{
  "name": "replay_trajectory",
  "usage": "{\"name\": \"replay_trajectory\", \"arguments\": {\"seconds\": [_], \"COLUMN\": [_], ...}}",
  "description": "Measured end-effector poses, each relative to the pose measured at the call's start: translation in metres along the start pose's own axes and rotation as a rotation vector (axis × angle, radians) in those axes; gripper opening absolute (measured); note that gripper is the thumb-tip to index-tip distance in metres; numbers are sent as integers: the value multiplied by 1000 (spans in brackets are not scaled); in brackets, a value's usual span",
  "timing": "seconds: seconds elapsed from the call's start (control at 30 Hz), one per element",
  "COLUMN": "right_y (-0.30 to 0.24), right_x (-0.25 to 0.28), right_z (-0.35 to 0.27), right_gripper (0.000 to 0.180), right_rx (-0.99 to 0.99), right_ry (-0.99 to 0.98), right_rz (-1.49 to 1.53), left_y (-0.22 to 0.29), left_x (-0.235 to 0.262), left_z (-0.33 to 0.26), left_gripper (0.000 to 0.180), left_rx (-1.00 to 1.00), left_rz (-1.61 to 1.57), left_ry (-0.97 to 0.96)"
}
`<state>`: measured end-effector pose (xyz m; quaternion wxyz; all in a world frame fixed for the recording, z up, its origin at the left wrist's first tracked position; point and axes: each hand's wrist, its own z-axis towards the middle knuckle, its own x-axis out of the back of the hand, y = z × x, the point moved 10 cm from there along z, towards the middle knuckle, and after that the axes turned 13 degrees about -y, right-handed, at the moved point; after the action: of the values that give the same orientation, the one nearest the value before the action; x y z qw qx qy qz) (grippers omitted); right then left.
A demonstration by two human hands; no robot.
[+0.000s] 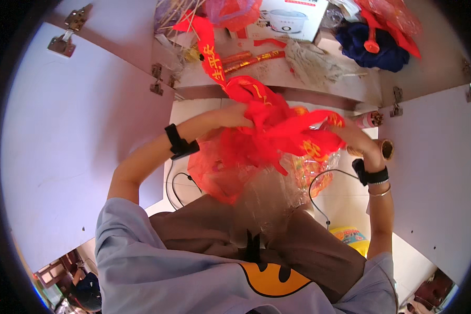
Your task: The person wipes the exterior of a reddish-brown cabinet with a cloth, then opens it and sorts through items on the shelf. They handle a cylindrical container, red plastic bags, and bundles of sticks, moving them around and placing them back on the shelf.
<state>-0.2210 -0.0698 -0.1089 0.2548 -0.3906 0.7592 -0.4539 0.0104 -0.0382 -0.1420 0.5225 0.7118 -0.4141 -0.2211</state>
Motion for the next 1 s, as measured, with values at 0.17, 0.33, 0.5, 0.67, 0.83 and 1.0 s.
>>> {"name": "replay_trajectory", "arguments": {"seconds": [0.17,0.33,0.5,0.67,0.83,1.0], "right_y": [9,-14,-51,-113,-114,-97], "right_x": [67,98,122,119,158,161], "right_z": [-21,-48,-98,-145,-178,-145], "right_gripper": [27,27,29,33,29,27], "right_rx": [-188,87,518,962,1068,949], "right_ry": [354,559,661,337,540,613], "right_rz": [-290,-187,245,509,465,413], "left_y": [-41,-68,-53,30,76,65], "left_x": [53,83,92,68,64,93], "left_z": [-17,-28,-39,-47,-57,-52], "left_gripper": [44,29,28,40,36,29], "left_rx": [133,312,394,55,-212,-285], "left_rz": [181,503,311,-236,-772,-798], "left_ry": [163,148,87,-69,-38,279]}}
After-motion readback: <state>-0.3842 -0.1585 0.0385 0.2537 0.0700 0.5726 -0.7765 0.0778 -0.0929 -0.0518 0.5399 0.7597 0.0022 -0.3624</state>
